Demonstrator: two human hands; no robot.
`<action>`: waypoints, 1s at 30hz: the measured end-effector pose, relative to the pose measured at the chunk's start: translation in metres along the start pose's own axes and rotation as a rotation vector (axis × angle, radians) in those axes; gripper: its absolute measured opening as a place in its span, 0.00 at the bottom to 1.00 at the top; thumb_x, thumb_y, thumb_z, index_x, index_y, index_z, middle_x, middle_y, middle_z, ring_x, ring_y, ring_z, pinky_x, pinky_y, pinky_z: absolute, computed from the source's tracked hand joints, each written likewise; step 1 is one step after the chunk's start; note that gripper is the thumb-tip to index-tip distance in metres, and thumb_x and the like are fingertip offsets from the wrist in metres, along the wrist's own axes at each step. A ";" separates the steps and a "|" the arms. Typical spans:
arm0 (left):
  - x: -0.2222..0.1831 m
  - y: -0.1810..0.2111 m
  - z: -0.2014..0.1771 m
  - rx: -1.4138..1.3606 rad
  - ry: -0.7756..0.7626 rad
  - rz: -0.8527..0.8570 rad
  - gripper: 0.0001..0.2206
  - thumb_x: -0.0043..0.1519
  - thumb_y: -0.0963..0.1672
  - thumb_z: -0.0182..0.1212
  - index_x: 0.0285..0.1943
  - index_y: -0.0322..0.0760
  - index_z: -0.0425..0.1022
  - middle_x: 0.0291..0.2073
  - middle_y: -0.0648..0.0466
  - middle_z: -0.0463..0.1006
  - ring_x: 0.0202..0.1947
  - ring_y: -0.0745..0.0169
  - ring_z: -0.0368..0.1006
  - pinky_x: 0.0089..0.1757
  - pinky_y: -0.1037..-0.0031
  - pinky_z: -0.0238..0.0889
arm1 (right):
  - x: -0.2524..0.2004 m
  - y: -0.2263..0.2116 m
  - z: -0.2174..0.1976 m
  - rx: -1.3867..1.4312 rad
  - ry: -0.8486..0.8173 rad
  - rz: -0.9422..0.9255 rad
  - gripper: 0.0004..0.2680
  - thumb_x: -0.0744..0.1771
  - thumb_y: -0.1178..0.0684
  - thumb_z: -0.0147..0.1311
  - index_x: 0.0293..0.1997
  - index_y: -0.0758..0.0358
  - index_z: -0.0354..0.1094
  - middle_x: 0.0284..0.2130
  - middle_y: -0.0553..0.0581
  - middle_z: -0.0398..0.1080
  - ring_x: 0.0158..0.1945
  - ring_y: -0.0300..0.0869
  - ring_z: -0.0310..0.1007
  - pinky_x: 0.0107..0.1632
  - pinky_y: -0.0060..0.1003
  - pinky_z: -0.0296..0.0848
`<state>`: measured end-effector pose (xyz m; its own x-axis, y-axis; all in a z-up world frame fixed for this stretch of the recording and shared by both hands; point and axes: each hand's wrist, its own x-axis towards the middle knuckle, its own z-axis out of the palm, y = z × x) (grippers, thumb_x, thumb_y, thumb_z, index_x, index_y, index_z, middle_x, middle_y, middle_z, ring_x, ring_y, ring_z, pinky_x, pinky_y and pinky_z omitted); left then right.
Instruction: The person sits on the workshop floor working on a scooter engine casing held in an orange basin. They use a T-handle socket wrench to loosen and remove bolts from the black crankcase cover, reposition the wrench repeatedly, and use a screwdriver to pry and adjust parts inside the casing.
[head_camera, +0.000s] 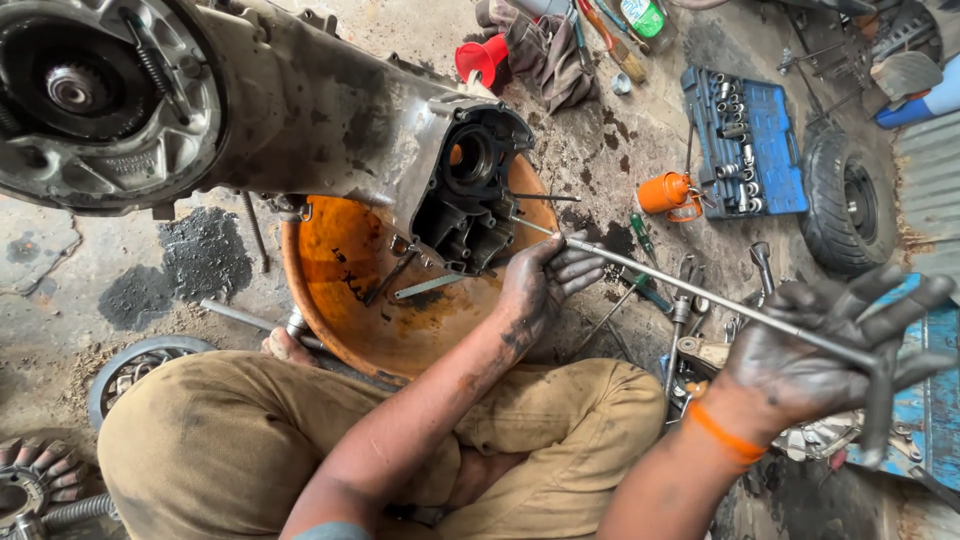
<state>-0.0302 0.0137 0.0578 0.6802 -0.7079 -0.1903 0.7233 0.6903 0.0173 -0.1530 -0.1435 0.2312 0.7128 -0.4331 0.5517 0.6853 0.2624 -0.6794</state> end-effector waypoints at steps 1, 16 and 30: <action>0.001 -0.001 0.000 0.002 -0.007 -0.013 0.19 0.73 0.44 0.36 0.61 0.22 0.66 0.49 0.34 0.78 0.51 0.45 0.78 0.54 0.60 0.74 | -0.005 0.004 0.006 0.058 0.063 -0.095 0.21 0.72 0.36 0.43 0.69 0.55 0.63 0.54 0.59 0.72 0.45 0.41 0.75 0.52 0.36 0.74; 0.007 -0.013 -0.011 -0.012 -0.074 -0.049 0.19 0.74 0.46 0.37 0.61 0.24 0.68 0.49 0.36 0.79 0.48 0.47 0.79 0.54 0.60 0.73 | -0.023 -0.011 0.067 -2.096 0.206 -0.684 0.13 0.76 0.48 0.43 0.61 0.69 0.64 0.51 0.63 0.69 0.54 0.49 0.70 0.63 0.51 0.65; -0.022 -0.048 0.021 0.274 -0.379 -0.178 0.16 0.71 0.44 0.52 0.63 0.26 0.67 0.53 0.41 0.80 0.52 0.50 0.79 0.52 0.66 0.74 | -0.023 -0.077 0.080 -1.099 0.196 0.362 0.19 0.72 0.56 0.54 0.75 0.56 0.65 0.44 0.66 0.78 0.27 0.38 0.73 0.26 0.24 0.68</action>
<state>-0.0771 -0.0066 0.0819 0.5018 -0.8509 0.1554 0.8022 0.5250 0.2842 -0.2098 -0.0848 0.3097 0.7386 -0.6368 0.2214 -0.1189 -0.4462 -0.8870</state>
